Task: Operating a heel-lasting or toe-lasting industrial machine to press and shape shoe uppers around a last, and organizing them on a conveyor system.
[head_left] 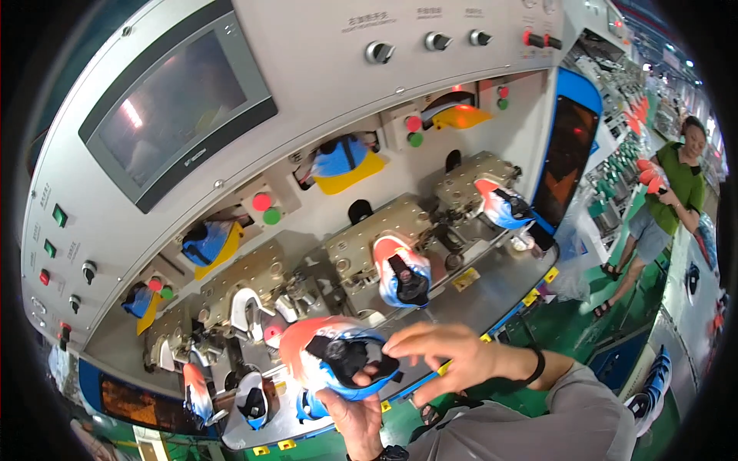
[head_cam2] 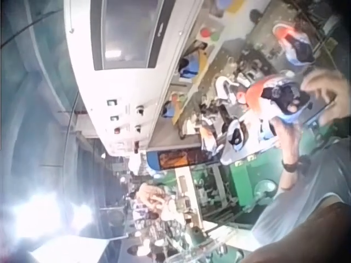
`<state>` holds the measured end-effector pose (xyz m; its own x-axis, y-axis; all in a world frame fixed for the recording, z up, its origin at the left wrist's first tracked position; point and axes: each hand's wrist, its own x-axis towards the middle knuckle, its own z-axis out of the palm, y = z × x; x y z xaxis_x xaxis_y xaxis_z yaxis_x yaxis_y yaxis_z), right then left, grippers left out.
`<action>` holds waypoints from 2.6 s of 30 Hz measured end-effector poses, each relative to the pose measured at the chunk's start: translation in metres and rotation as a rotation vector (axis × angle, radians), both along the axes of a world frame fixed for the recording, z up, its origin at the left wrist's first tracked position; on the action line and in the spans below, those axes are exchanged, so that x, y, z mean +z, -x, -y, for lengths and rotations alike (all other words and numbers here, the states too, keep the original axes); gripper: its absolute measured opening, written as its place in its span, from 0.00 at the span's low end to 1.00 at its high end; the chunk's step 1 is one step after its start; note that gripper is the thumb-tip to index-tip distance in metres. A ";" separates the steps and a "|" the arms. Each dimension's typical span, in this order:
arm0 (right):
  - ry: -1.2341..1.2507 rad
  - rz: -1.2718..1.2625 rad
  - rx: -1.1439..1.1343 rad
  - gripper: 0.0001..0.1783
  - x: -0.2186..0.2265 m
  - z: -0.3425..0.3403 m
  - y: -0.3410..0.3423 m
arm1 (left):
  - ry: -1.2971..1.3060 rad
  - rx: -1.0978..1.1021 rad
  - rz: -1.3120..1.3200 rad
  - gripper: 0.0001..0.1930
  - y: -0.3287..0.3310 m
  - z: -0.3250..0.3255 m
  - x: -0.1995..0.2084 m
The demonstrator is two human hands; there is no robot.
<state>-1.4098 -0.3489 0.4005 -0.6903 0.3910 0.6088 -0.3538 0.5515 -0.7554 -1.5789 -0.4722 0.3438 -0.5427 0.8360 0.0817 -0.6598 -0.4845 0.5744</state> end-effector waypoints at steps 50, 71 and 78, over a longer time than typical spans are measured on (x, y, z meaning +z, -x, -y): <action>0.597 -0.123 -0.966 0.20 -0.012 -0.600 -0.220 | 0.530 0.333 -0.241 0.24 -0.081 -0.197 -0.114; 1.053 0.010 0.560 0.31 -0.097 -0.086 -0.056 | 0.331 0.213 -0.249 0.52 -0.123 0.032 -0.070; 1.058 0.451 0.755 0.16 -0.099 0.018 0.045 | 0.606 0.654 -0.025 0.28 -0.109 0.178 -0.086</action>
